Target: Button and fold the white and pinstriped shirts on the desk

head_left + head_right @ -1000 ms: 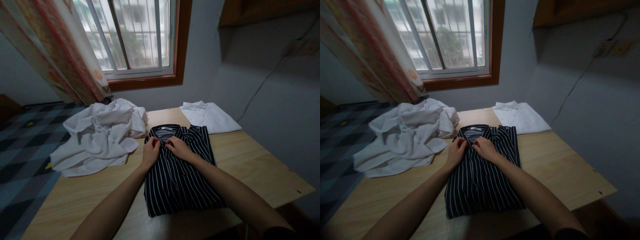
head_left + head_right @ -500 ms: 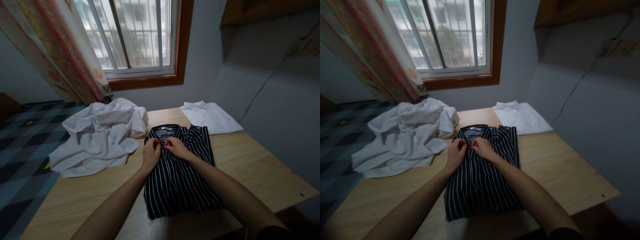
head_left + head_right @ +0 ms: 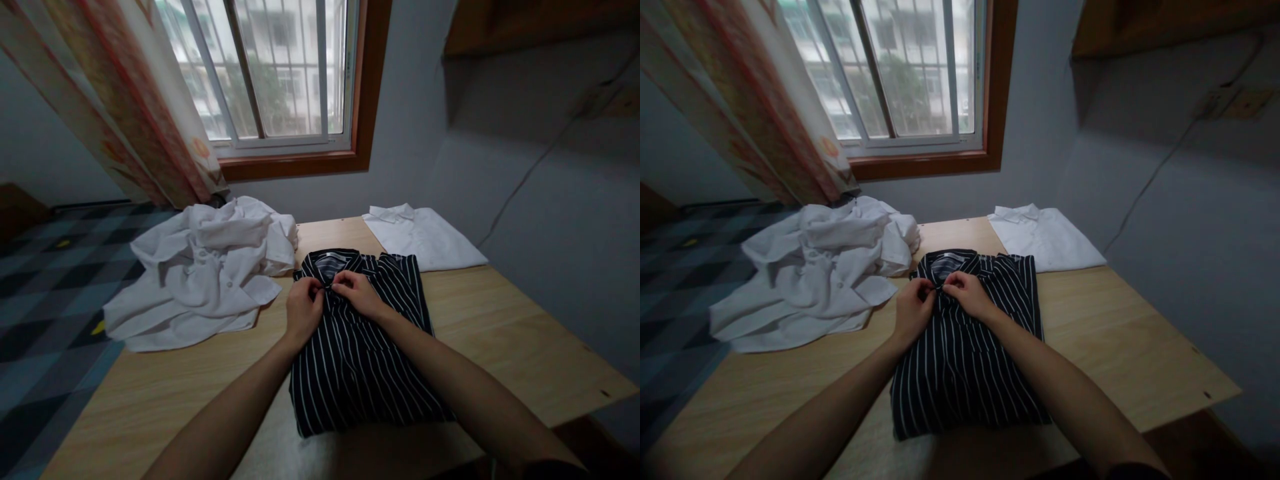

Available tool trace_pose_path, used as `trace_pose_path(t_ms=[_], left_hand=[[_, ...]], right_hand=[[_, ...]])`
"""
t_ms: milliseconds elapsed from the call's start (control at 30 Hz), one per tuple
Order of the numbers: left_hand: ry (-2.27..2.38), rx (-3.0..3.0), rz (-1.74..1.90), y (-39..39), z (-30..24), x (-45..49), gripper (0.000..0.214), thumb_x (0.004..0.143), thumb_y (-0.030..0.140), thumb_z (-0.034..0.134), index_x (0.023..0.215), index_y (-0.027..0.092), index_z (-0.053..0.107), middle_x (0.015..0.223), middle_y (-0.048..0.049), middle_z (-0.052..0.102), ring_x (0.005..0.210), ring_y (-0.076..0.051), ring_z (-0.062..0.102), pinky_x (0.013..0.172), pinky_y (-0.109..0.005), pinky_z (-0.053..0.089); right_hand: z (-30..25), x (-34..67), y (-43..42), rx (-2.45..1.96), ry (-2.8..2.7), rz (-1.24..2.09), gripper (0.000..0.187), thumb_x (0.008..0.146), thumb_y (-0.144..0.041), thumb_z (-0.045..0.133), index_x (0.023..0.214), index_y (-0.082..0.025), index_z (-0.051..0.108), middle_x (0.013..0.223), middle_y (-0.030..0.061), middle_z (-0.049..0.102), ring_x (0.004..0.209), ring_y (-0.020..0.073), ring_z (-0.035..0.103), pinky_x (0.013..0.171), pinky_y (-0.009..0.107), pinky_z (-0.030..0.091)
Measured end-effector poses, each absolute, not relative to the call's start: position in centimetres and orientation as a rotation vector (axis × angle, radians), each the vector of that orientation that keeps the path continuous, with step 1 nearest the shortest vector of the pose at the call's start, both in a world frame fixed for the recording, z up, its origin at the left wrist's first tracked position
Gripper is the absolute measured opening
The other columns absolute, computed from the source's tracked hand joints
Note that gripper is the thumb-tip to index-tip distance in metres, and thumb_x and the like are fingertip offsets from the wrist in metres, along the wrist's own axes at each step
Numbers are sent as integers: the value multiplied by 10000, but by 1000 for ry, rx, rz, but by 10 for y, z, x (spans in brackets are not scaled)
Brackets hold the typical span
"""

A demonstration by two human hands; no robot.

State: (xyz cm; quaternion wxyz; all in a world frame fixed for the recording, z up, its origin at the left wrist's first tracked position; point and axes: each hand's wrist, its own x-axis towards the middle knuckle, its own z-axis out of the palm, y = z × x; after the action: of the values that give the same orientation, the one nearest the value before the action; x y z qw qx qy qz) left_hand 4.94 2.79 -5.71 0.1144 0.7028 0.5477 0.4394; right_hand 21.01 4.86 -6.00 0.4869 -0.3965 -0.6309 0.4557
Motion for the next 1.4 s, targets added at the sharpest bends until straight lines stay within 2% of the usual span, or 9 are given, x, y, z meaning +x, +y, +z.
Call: trace_pose_path(t_ms=[233,400,533,733,900,1000,1167,1267,1400], left_hand=[[1490,2073,1382,26,-55,49,67,789,147,543,766,176,598,761,-26,608,756,-179,573,705,-303,440],[1407,2082,1326,25,-52,51,118,814,295,621,819,178,641,815,-38,634,814,-189,584,742,-313,455],[1370,1943,1283,31,-55,48,96,808,273,616,796,183,648,805,-27,656,780,-171,597,737,-301,470],[1346,1771,1294,36,-60,47,103,764,274,640,787,173,647,764,-12,667,694,-151,599,679,-278,484],[1364,1773,1352,32,-59,50,116,776,289,640,808,182,671,801,-24,702,747,-173,636,736,-307,508],[1326,1856,1364,28,-56,51,114,805,279,621,816,194,696,844,-32,719,803,-184,651,794,-327,513],[1224,1896,1336,27,-52,50,197,866,292,546,848,202,720,868,-34,733,821,-179,663,802,-321,523],[1240,1837,1340,29,-54,49,165,832,277,576,848,199,720,865,-34,736,801,-177,666,797,-323,527],[1323,1753,1333,28,-54,49,112,771,282,641,794,189,700,784,-20,725,712,-169,657,714,-302,533]], right_hand=[[-64,210,51,-984,-1415,1157,127,712,-300,657,762,-191,615,705,-19,613,657,136,550,648,272,457],[-65,208,48,-988,-1471,1088,99,728,-279,643,763,-188,633,720,-8,637,678,144,567,667,278,463],[-65,207,46,-993,-1539,1038,75,760,-257,619,781,-186,628,727,-11,634,686,144,568,670,274,455],[-61,203,38,-1073,-1672,760,61,831,-207,562,815,-186,616,761,4,635,692,147,568,684,277,440],[-61,200,35,-1120,-1680,642,63,833,-186,549,816,-194,609,802,22,646,748,166,592,734,298,447],[-66,200,38,-1134,-1574,742,55,812,-205,557,807,-193,610,771,16,647,712,163,597,708,297,460],[-73,202,49,-1038,-1330,1174,108,740,-275,618,803,-189,601,703,-16,633,625,137,600,627,272,490],[-73,202,51,-975,-1266,1323,169,701,-313,662,794,-183,607,667,-27,621,606,125,591,608,260,486],[-70,201,49,-948,-1275,1337,159,696,-318,669,761,-180,623,645,-32,609,579,111,557,592,252,470]])
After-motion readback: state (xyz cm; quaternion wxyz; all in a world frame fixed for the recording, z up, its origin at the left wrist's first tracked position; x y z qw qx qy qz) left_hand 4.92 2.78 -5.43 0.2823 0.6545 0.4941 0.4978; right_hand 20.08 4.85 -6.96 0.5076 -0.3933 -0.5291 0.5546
